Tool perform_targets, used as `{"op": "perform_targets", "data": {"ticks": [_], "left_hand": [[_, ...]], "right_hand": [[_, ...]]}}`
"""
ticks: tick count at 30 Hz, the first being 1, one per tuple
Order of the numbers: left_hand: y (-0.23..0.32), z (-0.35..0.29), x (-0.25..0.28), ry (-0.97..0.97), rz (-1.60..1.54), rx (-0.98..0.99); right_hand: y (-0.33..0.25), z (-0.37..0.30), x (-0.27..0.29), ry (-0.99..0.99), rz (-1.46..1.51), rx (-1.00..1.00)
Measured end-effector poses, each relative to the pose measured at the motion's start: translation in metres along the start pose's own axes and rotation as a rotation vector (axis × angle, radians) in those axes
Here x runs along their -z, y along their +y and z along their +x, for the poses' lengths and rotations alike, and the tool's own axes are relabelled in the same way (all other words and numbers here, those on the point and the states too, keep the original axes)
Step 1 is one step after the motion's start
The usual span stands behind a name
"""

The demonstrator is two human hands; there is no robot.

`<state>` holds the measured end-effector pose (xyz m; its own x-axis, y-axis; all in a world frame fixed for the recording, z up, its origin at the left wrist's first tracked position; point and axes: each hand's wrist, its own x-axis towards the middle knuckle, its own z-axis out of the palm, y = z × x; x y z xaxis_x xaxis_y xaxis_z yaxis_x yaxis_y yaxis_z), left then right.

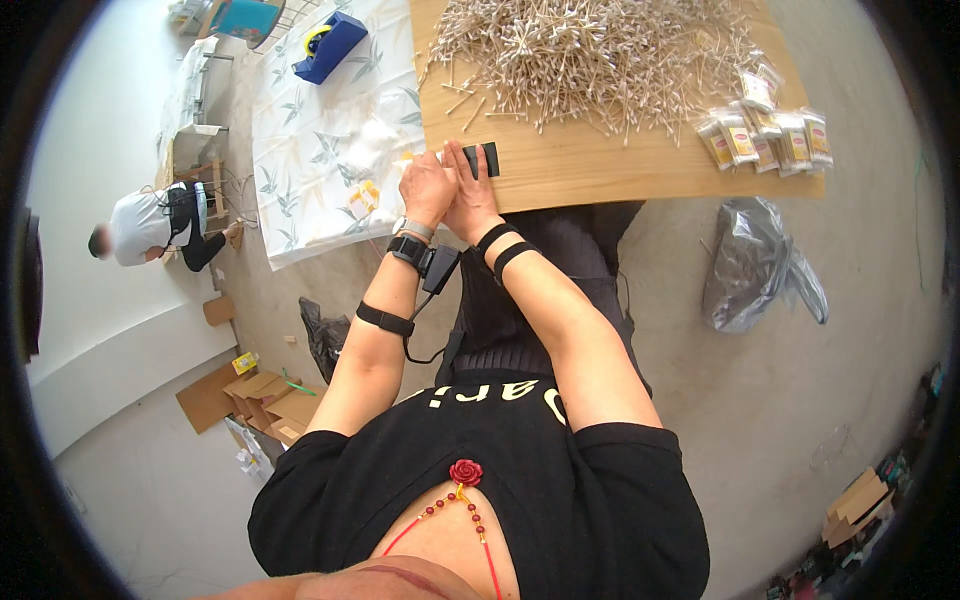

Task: The person is packaging small items into small plastic bags and sealing them with labels.

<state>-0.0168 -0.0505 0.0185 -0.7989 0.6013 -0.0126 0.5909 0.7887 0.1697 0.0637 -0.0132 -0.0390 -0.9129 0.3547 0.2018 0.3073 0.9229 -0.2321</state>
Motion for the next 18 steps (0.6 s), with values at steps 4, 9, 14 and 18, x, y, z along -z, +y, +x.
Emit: {"op": "perform_targets", "data": {"ticks": [4, 9, 14, 18], "left_hand": [[-0.006, -0.001, -0.003, 0.038, -0.015, -0.014], [-0.013, -0.003, -0.008, 0.064, -0.039, -0.026], [-0.01, -0.003, -0.007, 0.06, -0.035, -0.04], [-0.015, -0.005, -0.008, 0.096, -0.063, -0.031]], "right_hand": [[0.006, -0.001, 0.0, 0.011, 0.049, 0.034], [0.009, -0.001, 0.002, 0.014, 0.094, 0.071], [0.006, 0.002, 0.004, 0.0, 0.113, 0.045], [0.004, 0.0, 0.008, -0.036, 0.159, 0.03]]}}
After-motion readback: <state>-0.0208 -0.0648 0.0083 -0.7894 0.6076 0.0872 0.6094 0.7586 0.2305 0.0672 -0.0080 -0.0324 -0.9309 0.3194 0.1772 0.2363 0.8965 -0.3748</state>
